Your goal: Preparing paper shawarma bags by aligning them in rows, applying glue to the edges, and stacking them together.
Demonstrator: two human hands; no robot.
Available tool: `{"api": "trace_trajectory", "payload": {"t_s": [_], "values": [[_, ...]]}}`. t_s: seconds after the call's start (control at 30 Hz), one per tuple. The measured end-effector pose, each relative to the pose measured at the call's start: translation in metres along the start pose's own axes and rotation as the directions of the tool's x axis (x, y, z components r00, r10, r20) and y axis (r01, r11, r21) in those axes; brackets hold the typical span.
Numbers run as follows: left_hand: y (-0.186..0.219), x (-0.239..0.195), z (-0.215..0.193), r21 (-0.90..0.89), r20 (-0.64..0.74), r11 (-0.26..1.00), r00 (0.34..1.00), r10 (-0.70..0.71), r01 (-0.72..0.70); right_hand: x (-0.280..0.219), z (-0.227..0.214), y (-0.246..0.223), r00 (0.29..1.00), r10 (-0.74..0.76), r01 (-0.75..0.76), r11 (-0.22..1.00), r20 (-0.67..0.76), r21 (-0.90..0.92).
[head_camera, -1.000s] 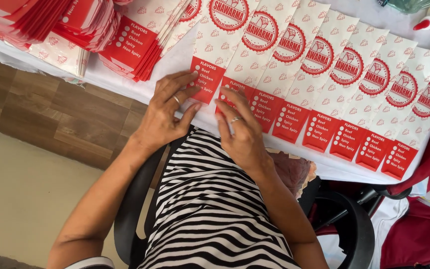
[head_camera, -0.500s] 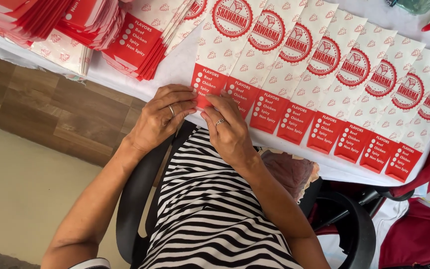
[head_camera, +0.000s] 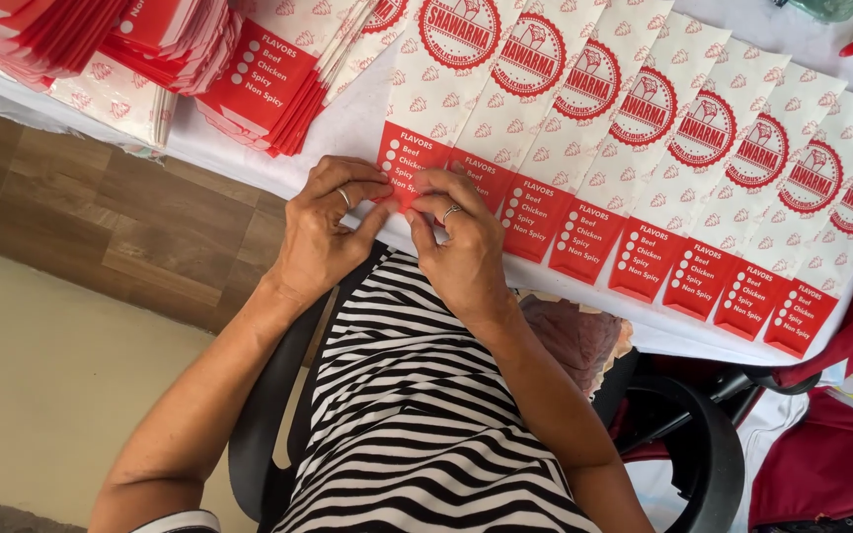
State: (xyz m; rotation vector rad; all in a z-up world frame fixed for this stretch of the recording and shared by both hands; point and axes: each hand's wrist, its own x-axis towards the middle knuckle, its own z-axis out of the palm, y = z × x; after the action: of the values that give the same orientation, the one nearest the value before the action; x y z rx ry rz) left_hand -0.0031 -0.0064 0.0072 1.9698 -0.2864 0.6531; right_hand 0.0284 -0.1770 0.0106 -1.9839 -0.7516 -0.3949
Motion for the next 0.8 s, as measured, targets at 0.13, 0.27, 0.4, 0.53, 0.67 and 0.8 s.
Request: {"api": "trace_trajectory", "payload": {"t_s": [0.13, 0.27, 0.4, 0.53, 0.67, 0.8], "values": [[0.006, 0.004, -0.005, -0.025, 0.045, 0.998, 0.997, -0.065, 0.066, -0.002, -0.002, 0.004, 0.997, 0.056, -0.057, 0.998, 0.045, 0.037], [0.016, 0.014, -0.015, -0.036, 0.107, 0.993, 0.989, -0.105, 0.11, 0.003, -0.008, -0.001, 0.992, 0.098, -0.101, 0.994, 0.081, 0.034], [0.018, 0.011, -0.012, -0.012, 0.143, 0.995, 0.985, -0.093, 0.096, 0.003, -0.01, -0.004, 0.991, 0.105, -0.11, 0.992, 0.078, 0.055], [0.017, 0.005, -0.005, 0.129, 0.078, 0.987, 0.993, 0.09, -0.1, -0.001, -0.008, 0.003, 0.994, 0.083, -0.09, 0.991, 0.072, 0.098], [0.012, -0.004, 0.002, 0.16, 0.045, 0.971, 0.984, 0.17, -0.175, 0.014, -0.054, 0.012, 0.992, 0.121, -0.109, 0.955, -0.025, 0.275], [0.011, -0.002, 0.006, 0.168, -0.003, 0.947, 0.961, 0.277, -0.272, 0.037, -0.165, 0.095, 0.971, 0.1, -0.072, 0.988, -0.215, 0.136]]}}
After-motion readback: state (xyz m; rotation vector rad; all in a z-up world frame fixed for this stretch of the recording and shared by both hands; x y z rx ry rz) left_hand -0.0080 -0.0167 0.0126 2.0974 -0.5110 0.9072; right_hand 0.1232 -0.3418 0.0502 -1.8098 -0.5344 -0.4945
